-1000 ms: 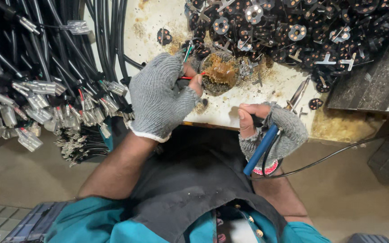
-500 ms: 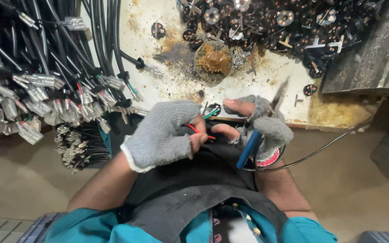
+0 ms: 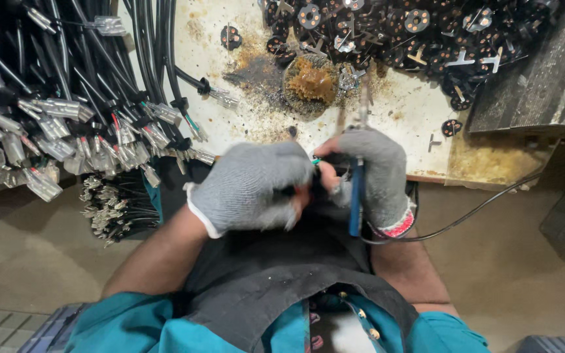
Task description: The person solders wire leads onto small lamp socket components at a workbench. They hold a component in one hand and a soldering iron in the other, dip wires into flux, twist wire ends together, apply solder, and set finished assemblies aside with pliers.
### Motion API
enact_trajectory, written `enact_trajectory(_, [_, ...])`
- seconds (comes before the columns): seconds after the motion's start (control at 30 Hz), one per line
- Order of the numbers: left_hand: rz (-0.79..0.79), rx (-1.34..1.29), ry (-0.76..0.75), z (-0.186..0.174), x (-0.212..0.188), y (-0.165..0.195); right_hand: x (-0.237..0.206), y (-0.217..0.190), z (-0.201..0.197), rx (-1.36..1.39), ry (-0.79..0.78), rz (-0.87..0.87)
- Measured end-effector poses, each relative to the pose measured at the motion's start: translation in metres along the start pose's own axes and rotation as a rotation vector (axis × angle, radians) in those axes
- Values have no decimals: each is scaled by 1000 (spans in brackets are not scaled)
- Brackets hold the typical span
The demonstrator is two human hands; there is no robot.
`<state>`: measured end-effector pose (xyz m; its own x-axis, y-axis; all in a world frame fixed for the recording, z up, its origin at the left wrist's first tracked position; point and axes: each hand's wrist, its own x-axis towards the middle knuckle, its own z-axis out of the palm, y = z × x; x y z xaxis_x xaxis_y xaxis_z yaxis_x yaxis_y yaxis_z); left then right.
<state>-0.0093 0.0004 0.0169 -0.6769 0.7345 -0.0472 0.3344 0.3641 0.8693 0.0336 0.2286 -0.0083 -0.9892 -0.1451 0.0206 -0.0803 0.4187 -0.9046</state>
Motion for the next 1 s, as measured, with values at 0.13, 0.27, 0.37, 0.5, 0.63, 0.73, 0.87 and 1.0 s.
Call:
enact_trajectory(0.13, [-122, 133, 277, 14, 5, -9, 5, -2, 5, -311, 16, -155])
enact_trajectory(0.27, [-132, 135, 317, 22, 4, -14, 4, -4, 6, -271, 79, -183])
enact_trajectory(0.37, [-117, 170, 313, 23, 5, -16, 4, -4, 6, -313, 82, -169])
enact_trajectory(0.5, [-120, 213, 311, 25, 7, -16, 6, -1, 6, -300, 66, -225])
enact_trajectory(0.63, [-99, 258, 314, 25, 5, -15, 6, 1, 6, -289, 20, -192])
enact_trajectory(0.73, [-126, 269, 288, 24, 6, -15, 6, 2, 6, -318, 14, -204])
enact_trajectory(0.87, [-172, 293, 297, 26, 9, -13, 7, 1, 6, -325, -5, -217])
enact_trajectory(1.0, [-218, 351, 293, 31, 11, -12, 8, -1, 6, -305, 6, -203])
